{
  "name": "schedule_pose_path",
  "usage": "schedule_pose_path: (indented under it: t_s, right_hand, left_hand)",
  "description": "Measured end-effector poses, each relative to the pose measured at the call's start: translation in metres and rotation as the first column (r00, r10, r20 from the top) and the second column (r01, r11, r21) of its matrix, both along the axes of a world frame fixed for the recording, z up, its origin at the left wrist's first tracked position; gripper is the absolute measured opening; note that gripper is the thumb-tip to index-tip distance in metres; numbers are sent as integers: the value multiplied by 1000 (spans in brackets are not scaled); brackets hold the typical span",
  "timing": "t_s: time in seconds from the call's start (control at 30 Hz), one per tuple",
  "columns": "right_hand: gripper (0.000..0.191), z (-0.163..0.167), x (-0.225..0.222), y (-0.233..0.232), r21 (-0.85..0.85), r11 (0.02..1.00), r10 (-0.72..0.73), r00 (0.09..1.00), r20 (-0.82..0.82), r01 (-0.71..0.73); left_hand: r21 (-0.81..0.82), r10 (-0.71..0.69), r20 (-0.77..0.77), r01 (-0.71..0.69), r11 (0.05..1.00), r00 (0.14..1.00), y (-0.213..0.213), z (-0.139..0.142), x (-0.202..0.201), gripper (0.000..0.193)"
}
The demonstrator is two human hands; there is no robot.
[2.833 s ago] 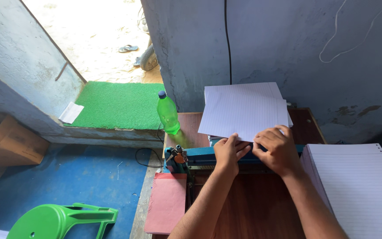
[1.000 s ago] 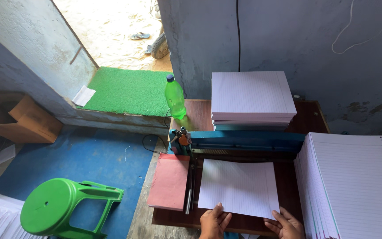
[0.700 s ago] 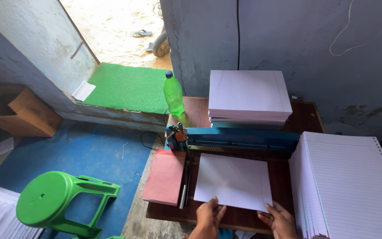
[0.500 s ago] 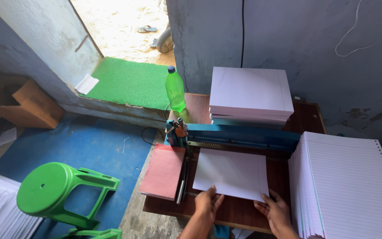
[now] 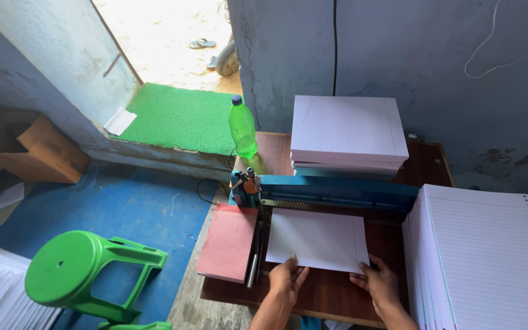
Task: The person inserts a stack of lined paper into a book cover and uses a manual binding machine to secure the cover to the pages. The person repeats this process for multiple notebooks, stacking the finished units on the table.
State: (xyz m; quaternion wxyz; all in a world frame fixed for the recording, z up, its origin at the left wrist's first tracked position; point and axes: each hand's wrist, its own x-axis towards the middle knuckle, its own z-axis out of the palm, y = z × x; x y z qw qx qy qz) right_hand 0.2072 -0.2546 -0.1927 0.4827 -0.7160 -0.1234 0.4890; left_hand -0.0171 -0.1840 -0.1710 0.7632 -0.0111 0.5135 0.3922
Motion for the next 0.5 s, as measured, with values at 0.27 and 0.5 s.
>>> schedule_pose_path:
  t_s: [0.27,0.5]
  right_hand:
    - [52,-6,-8,5,-3,1000,18,999,26,-18]
    - [53,-4,-8,5,-65,995,79,992,100,-73]
  left_hand:
    - [13,-102,-71,104,995,992,2,-7,-17,46]
    - [-11,-183,-98,183,983,978,-15,-8,-25,42]
